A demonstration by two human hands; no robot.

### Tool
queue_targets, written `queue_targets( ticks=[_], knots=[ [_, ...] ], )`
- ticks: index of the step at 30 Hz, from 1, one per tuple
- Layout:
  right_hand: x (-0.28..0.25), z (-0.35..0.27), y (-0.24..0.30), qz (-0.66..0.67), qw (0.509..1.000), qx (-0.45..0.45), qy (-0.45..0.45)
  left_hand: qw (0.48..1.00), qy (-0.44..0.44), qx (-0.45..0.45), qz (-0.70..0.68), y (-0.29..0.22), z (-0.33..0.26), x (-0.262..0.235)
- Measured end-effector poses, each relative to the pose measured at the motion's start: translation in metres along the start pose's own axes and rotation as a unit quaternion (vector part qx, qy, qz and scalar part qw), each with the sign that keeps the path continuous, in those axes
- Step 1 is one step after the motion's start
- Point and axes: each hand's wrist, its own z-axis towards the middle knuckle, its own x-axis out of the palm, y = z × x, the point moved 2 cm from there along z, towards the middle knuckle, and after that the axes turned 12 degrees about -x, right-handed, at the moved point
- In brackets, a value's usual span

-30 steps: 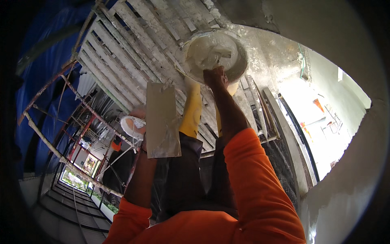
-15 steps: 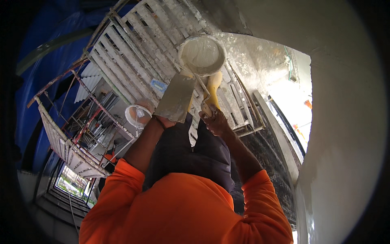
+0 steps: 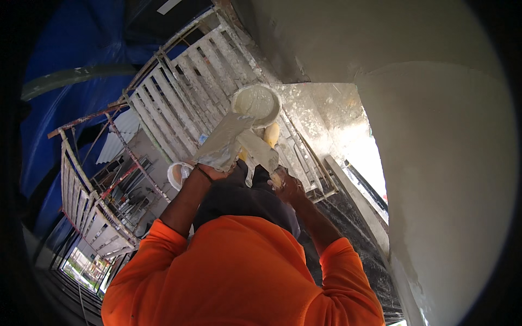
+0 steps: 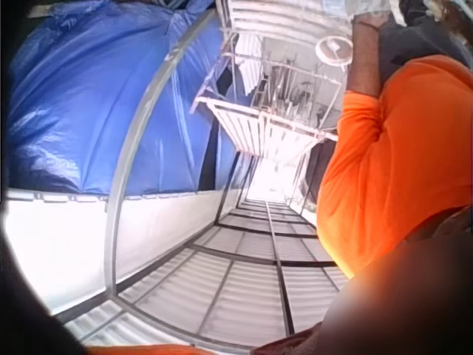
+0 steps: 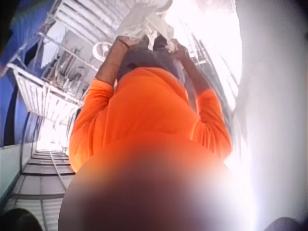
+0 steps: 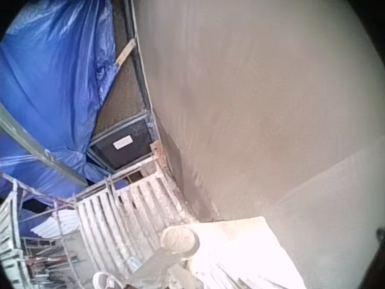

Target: The person applies plaster to a wall using a trowel and hawk, repeatedly scooping material from a bucket and smoothing the surface. The person works on scaffolding, moving along the wall to cover different sections.

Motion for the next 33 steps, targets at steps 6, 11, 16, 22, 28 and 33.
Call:
queue_targets(
  ticks=[6, 11, 16, 22, 28, 33],
  knots=[
    [-0.056, -0.033, 0.021, 0.171, 0.975, 0.136, 0.024, 0.996, -0.068, 0.058, 0.003, 0.006, -0.008, 0.029],
    [-0.086, -0.002, 0.064, 0.424, 0.903, 0.063, 0.027, 0.996, -0.08, 0.015, 0.032, 0.016, -0.008, 0.029],
    [-0.083, 0.042, 0.085, 0.579, 0.768, 0.152, 0.227, 0.998, -0.048, -0.002, 0.042, 0.029, -0.007, 0.017],
    [-0.083, 0.01, 0.059, 0.584, 0.74, 0.194, 0.272, 0.961, -0.059, 0.047, 0.266, 0.026, -0.017, 0.019],
    [-0.11, -0.035, 0.03, 0.389, 0.854, 0.297, 0.174, 0.985, -0.158, 0.045, 0.049, 0.019, -0.005, 0.004],
    [-0.088, -0.059, 0.054, 0.173, 0.98, 0.091, 0.021, 0.993, -0.055, 0.015, 0.105, -0.003, 0.014, -0.031]
  ],
)
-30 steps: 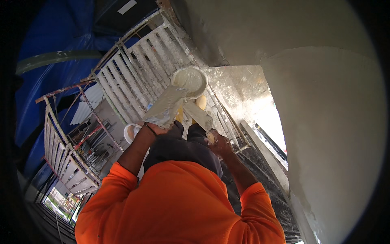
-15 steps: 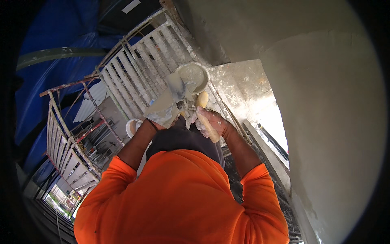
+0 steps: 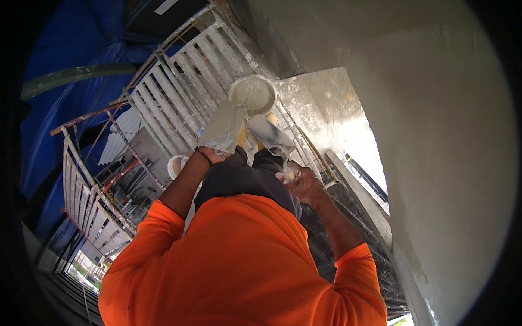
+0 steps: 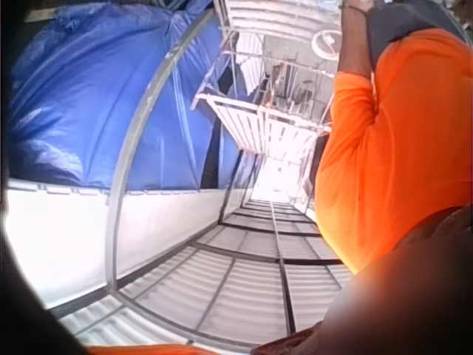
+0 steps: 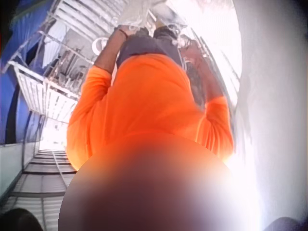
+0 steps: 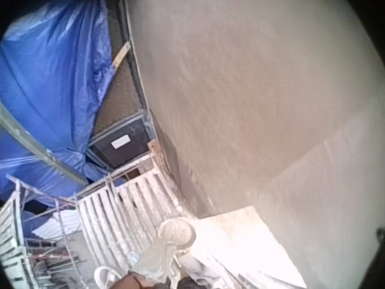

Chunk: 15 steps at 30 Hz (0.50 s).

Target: The person applies plaster to a wall using a trowel and hawk, repeatedly scooping material from a bucket and smoothing the surface. The person works on scaffolding, moving along the wall to cover different sections.

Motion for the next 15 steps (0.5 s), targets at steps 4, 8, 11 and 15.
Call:
queue_targets(
  ticks=[4, 8, 11, 15],
  knots=[
    [0.026, -0.001, 0.004, -0.35, 0.919, -0.152, 0.1, 0.998, 0.004, -0.009, 0.054, -0.008, 0.011, -0.016],
    [0.052, 0.033, -0.021, -0.406, 0.896, -0.131, 0.123, 0.994, -0.033, -0.007, 0.1, -0.006, 0.008, -0.009],
    [0.063, 0.077, -0.055, -0.403, 0.901, -0.146, 0.062, 0.992, -0.05, 0.023, 0.116, 0.004, 0.001, -0.002],
    [0.071, 0.144, -0.092, -0.415, 0.903, -0.109, 0.035, 0.989, -0.104, 0.021, 0.103, 0.007, -0.002, 0.001]
  ],
)
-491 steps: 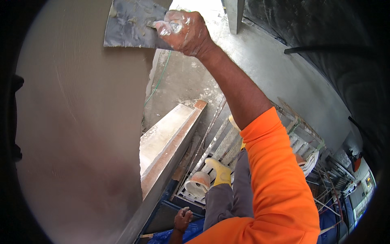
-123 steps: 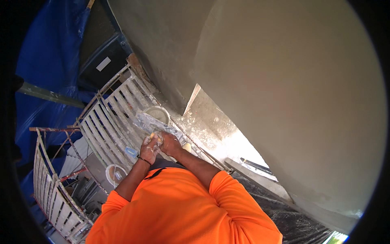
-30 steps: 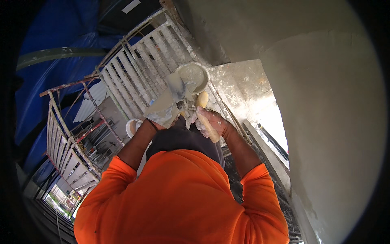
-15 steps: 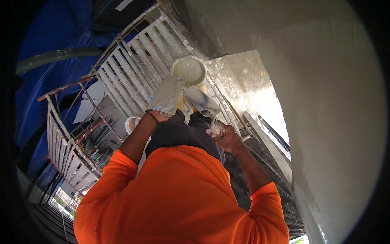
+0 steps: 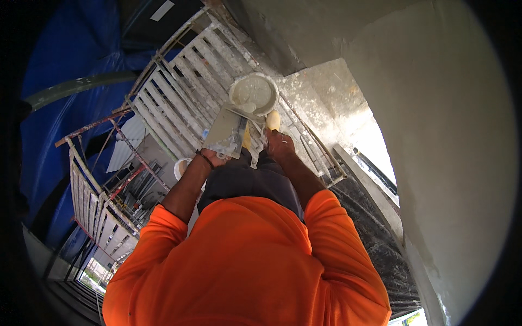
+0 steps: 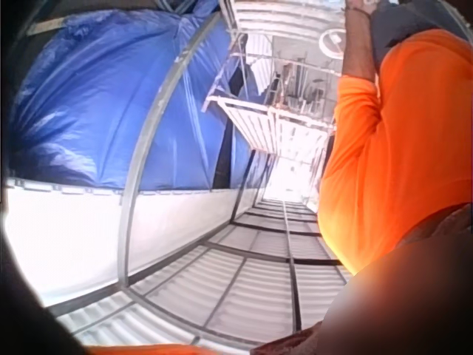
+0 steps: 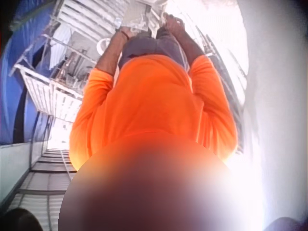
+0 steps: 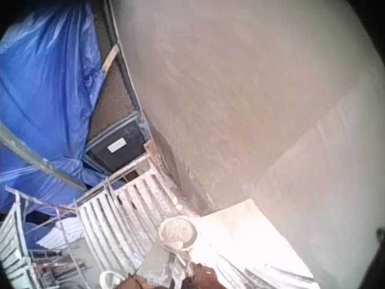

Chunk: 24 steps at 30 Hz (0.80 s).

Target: The person applies plaster to a wall using a trowel and hawk, repeatedly scooping material from a bucket and smoothing the surface. The person works on scaffolding, moving along the wall to cover different sections.

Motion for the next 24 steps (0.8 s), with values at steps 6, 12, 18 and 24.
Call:
queue_targets(
  ticks=[6, 12, 18, 24],
  knots=[
    [-0.015, 0.023, -0.003, 0.032, 0.996, 0.08, 0.021, 0.997, 0.053, -0.02, 0.044, -0.012, 0.008, -0.001],
    [-0.064, -0.066, 0.052, 0.032, 0.994, -0.105, -0.017, 0.997, 0.061, -0.052, 0.005, -0.022, 0.025, -0.026],
    [-0.042, -0.059, 0.076, -0.013, 0.997, -0.077, 0.018, 0.993, 0.081, -0.077, 0.039, -0.019, 0.023, -0.019],
    [0.007, 0.032, 0.018, -0.014, 1.0, 0.001, 0.008, 0.996, 0.065, -0.047, 0.049, -0.001, -0.011, 0.018]
  ],
)
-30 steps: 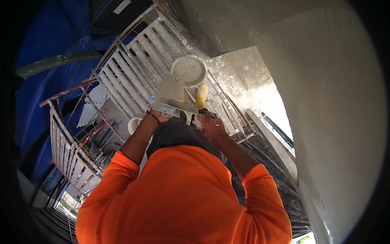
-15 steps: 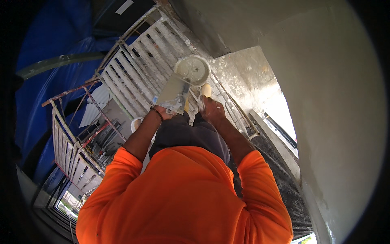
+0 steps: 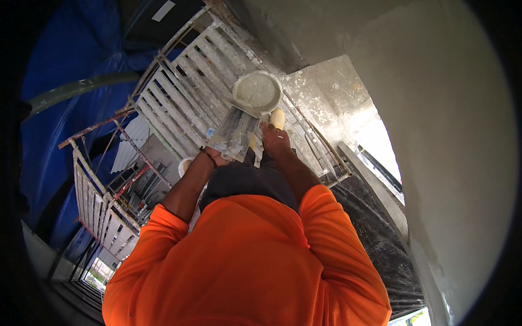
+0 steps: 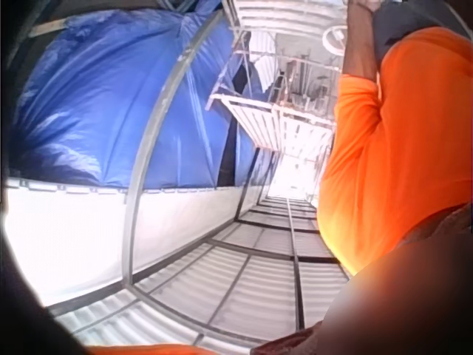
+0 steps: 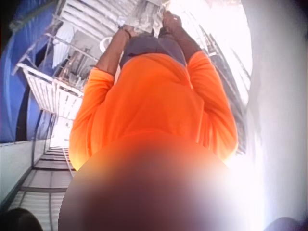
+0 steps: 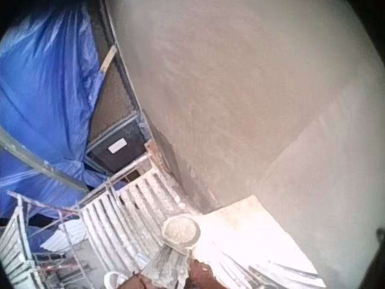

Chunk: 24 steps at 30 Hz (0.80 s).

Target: The person applies plaster to a wall using a trowel and hawk, repeatedly scooping material from a bucket and smoothing the surface. The person works on scaffolding, moving along the wall to cover different sections.

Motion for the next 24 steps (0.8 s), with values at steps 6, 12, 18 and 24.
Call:
queue_targets(
  ticks=[6, 12, 18, 24],
  knots=[
    [-0.01, 0.009, -0.013, 0.022, 0.998, 0.057, -0.008, 0.996, -0.071, 0.039, -0.037, -0.003, -0.013, 0.01],
    [-0.057, -0.073, 0.045, 0.051, 0.998, -0.035, 0.025, 0.997, -0.07, 0.012, -0.009, -0.022, -0.008, -0.021],
    [-0.037, -0.064, 0.051, 0.016, 1.0, -0.018, 0.019, 1.0, -0.007, 0.015, -0.004, -0.024, -0.015, -0.012],
    [-0.007, -0.011, -0.002, -0.131, 0.981, -0.011, -0.142, 0.994, -0.039, 0.092, -0.05, -0.011, -0.051, 0.066]
  ],
)
